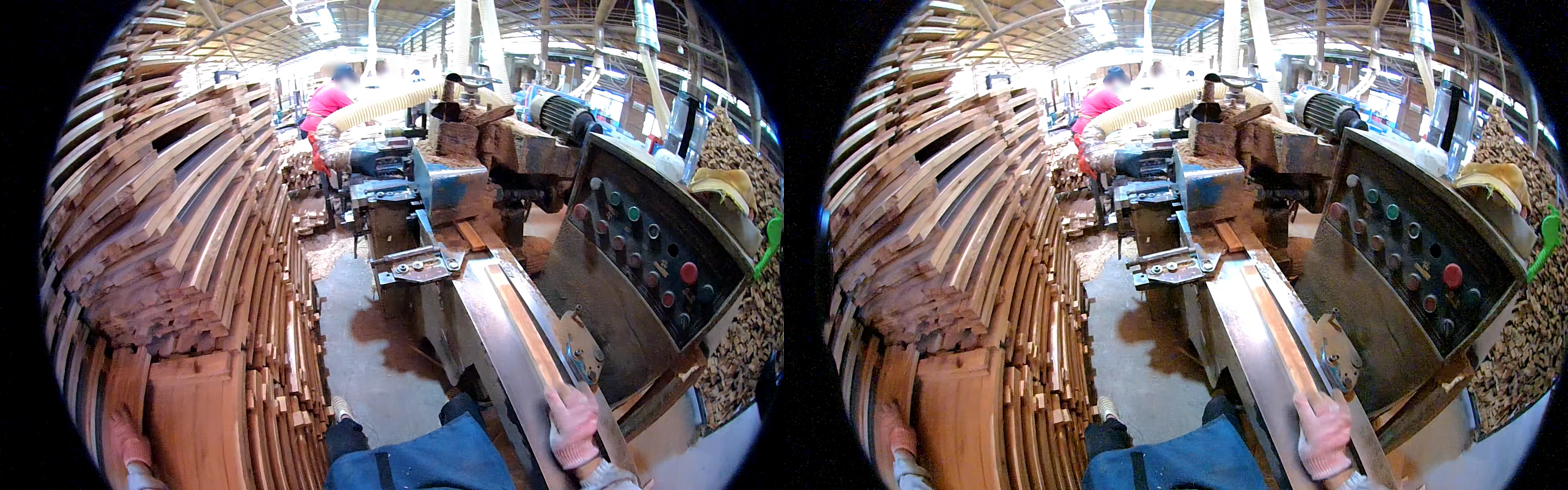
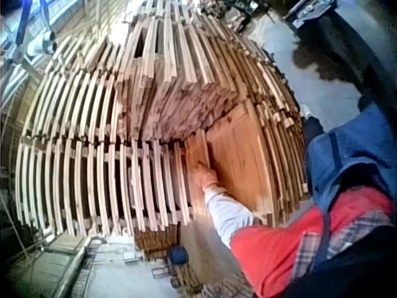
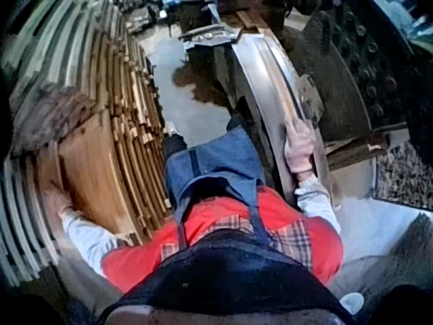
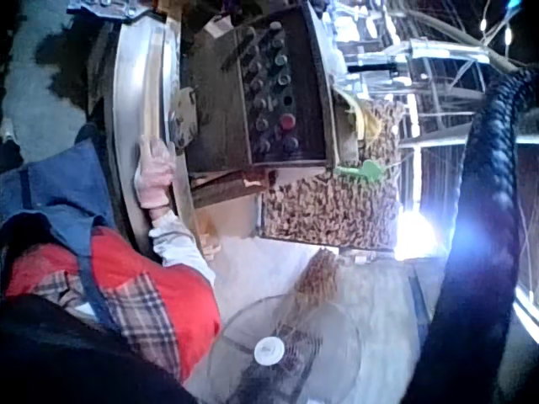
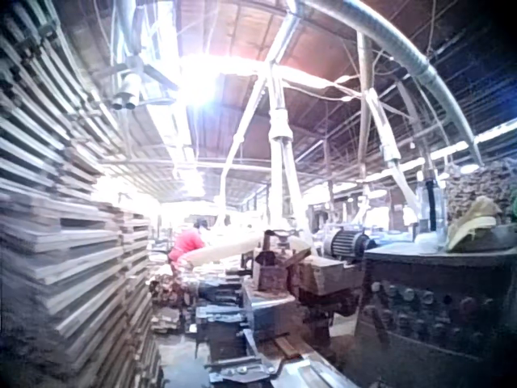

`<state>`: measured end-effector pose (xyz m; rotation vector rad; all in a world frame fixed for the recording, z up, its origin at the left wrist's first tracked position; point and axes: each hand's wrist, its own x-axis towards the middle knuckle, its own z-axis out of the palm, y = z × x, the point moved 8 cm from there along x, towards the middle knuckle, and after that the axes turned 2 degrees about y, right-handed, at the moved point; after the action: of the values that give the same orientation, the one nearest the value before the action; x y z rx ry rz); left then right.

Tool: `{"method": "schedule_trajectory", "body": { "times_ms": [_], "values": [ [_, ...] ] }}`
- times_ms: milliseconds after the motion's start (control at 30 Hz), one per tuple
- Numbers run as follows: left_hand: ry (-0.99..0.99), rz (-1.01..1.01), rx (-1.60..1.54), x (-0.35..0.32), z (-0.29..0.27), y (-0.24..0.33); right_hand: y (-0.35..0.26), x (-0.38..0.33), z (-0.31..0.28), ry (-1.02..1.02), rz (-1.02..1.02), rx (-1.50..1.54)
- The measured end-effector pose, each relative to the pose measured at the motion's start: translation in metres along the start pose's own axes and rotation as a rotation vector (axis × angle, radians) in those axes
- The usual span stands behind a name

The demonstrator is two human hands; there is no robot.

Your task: The person picks up individual wood planks from a large stack and feeds them one at a time into an industrial woodworking machine.

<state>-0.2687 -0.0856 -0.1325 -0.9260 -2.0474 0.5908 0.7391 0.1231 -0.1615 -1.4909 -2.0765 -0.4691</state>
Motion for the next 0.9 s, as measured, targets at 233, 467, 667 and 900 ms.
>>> {"method": "schedule_trajectory", "body": {
  "times_ms": [233,467,667,900],
  "values": [
    [-0.554,-0.082,-0.179,-0.020,-0.160,0.061,0.047,0.123,0.132,-0.158,0.059,-0.193],
    [0.335,0.640,-0.550,-0.018,-0.473,0.210,0.051,0.184,0.165,-0.087,0.166,0.126],
    [0.495,1.183,-0.748,-0.023,-0.590,0.368,-0.140,0.144,0.030,-0.140,-0.406,0.723],
    [1.069,1.135,-0.938,-0.039,-0.685,0.398,-0.063,0.021,-0.015,-0.331,0.221,0.348]
  ]
}}
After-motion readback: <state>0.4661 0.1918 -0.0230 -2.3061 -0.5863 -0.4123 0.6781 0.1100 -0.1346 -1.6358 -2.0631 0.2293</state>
